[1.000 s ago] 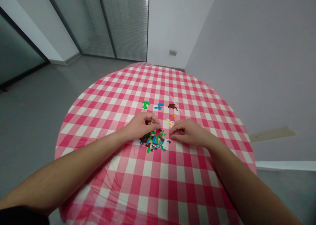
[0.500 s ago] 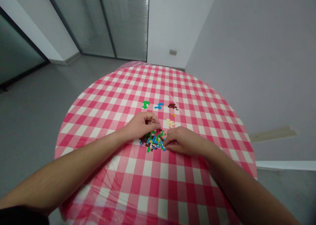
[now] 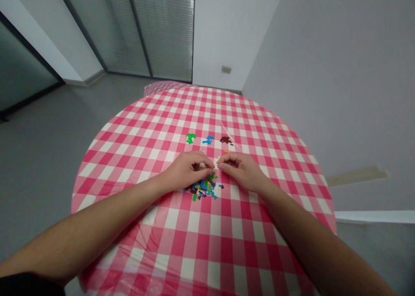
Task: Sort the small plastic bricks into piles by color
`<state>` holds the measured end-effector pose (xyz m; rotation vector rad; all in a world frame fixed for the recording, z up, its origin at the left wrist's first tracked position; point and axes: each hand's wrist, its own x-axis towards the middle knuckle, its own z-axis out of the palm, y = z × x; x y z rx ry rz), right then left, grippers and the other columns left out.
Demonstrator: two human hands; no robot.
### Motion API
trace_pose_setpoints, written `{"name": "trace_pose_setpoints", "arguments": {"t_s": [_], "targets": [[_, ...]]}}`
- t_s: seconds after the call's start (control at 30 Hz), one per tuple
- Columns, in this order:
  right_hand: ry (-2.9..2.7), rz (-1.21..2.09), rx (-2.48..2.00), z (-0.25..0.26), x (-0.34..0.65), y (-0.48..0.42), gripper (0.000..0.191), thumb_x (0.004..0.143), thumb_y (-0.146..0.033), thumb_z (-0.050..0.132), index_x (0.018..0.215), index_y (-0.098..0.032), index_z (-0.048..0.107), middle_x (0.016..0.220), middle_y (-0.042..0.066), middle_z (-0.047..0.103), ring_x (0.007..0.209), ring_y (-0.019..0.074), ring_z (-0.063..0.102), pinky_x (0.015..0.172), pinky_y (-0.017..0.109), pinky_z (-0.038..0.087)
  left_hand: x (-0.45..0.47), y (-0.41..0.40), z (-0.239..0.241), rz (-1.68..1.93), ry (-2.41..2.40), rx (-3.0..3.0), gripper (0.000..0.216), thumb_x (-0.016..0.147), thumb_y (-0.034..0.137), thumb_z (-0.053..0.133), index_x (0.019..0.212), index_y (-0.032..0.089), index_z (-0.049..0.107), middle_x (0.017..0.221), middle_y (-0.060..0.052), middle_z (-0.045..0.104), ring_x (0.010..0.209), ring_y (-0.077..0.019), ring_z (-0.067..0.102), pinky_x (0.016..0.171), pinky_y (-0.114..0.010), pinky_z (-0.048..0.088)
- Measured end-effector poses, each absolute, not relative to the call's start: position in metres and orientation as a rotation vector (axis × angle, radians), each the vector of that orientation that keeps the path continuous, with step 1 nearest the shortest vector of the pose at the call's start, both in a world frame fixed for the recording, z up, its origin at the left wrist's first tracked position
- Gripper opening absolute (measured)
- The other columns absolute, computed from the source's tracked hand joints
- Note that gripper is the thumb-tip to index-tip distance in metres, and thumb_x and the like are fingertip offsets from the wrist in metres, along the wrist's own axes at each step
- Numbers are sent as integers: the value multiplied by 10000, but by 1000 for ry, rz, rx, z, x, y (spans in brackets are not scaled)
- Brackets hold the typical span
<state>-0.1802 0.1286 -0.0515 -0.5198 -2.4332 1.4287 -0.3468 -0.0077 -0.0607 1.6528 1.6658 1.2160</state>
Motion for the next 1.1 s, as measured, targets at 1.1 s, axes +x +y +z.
{"name": "trace_pose_setpoints", "arguments": {"t_s": [1.1], "targets": [[-2393,1443,-455,-55,-178,125,227,811,-388,683,848,-171,736,645,20,634,553,119,521,504,242,403,-351,-6,-64,1149,1649,1693,138,908,284,597,863,194,693,783,-7,645,699,-128,570,661,-248,432]]}}
